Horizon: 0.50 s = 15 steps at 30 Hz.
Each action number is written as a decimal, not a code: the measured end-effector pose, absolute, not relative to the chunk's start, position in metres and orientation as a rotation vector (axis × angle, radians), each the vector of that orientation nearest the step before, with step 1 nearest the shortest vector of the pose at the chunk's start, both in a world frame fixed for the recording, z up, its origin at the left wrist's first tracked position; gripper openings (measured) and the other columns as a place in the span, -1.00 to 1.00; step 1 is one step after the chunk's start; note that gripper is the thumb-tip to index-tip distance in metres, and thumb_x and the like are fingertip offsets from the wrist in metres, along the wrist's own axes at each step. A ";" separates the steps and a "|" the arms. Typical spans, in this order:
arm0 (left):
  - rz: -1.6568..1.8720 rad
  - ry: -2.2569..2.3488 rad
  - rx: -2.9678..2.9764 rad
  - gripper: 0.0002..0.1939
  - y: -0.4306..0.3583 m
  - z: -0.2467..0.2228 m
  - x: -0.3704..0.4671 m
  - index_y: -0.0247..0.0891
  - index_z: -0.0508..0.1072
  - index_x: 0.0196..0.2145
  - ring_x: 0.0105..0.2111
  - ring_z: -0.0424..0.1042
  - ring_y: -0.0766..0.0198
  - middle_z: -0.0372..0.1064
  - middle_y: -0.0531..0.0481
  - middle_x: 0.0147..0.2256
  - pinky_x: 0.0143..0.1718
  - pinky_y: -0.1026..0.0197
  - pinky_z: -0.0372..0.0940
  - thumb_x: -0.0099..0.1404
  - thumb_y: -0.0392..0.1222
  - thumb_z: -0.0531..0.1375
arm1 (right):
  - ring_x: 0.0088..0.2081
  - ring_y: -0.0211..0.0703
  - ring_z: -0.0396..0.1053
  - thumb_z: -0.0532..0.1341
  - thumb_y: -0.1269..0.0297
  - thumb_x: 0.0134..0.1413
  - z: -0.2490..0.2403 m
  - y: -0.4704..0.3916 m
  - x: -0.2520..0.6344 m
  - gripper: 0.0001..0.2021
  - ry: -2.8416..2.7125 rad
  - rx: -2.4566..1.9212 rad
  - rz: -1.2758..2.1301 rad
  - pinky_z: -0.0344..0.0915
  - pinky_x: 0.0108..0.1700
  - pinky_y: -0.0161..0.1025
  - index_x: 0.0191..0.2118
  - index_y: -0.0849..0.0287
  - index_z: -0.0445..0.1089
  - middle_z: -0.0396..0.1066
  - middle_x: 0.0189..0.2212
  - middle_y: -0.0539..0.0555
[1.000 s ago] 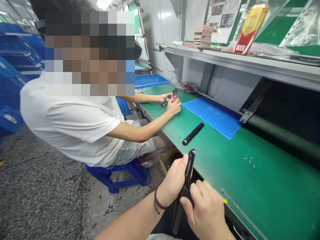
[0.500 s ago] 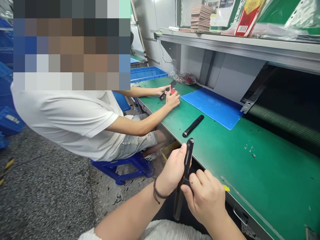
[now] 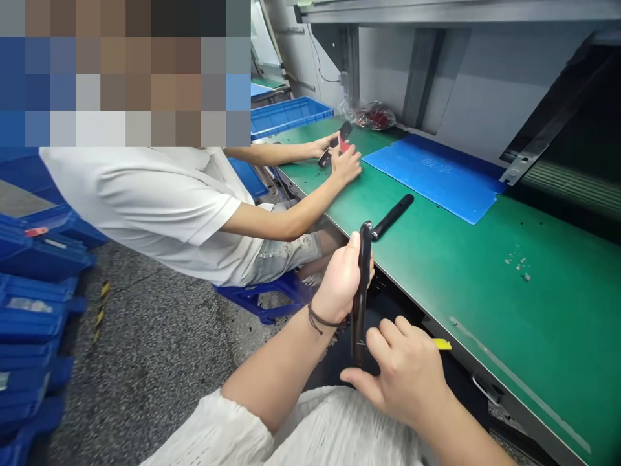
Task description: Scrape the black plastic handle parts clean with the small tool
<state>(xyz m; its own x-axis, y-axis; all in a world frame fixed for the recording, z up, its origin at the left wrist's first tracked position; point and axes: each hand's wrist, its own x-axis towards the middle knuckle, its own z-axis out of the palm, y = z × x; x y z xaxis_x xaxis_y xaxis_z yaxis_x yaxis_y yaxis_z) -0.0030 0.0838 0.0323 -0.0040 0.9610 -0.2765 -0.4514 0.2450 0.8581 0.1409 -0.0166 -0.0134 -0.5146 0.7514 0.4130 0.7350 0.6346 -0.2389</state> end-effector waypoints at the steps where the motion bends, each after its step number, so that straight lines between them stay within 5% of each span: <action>1: 1.260 1.021 0.650 -0.37 0.085 0.033 -0.005 -0.21 0.16 -0.51 -0.72 -0.10 0.48 -0.06 0.21 -0.66 -0.70 0.39 -0.12 0.50 0.35 0.05 | -0.34 -0.08 0.07 0.08 -0.26 0.40 -0.014 -0.017 0.140 -0.48 -2.385 -1.161 0.038 -0.17 -0.30 -0.11 -0.38 0.10 0.25 0.23 -0.45 0.03; 10: 1.384 1.120 0.485 -0.42 0.098 0.026 -0.021 -0.22 0.18 -0.49 -0.77 -0.09 0.47 -0.04 0.21 -0.68 -0.73 0.39 -0.12 0.63 0.16 -0.14 | -0.39 -0.08 0.01 -0.03 -0.05 0.54 -0.028 -0.015 0.129 -0.52 -2.343 -1.127 -0.304 -0.22 -0.32 -0.06 -0.41 0.11 0.24 0.16 -0.50 0.03; 15: 1.439 1.168 0.359 -0.45 0.108 0.024 -0.038 -0.21 0.18 -0.46 -0.79 -0.11 0.48 0.01 0.21 -0.66 -0.75 0.39 -0.12 0.62 0.15 -0.13 | -0.44 -0.14 0.00 0.13 0.00 0.49 -0.035 -0.017 0.125 -0.56 -2.243 -1.035 -0.261 -0.15 -0.35 -0.09 -0.45 0.10 0.19 0.09 -0.55 -0.03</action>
<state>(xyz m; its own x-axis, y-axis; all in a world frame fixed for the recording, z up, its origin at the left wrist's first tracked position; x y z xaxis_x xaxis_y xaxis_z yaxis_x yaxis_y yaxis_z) -0.0385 0.1078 0.0237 -0.2641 0.8788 -0.3974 -0.5697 0.1903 0.7995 0.1246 -0.0169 -0.0346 -0.4803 0.6098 0.6305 0.7383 0.6691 -0.0848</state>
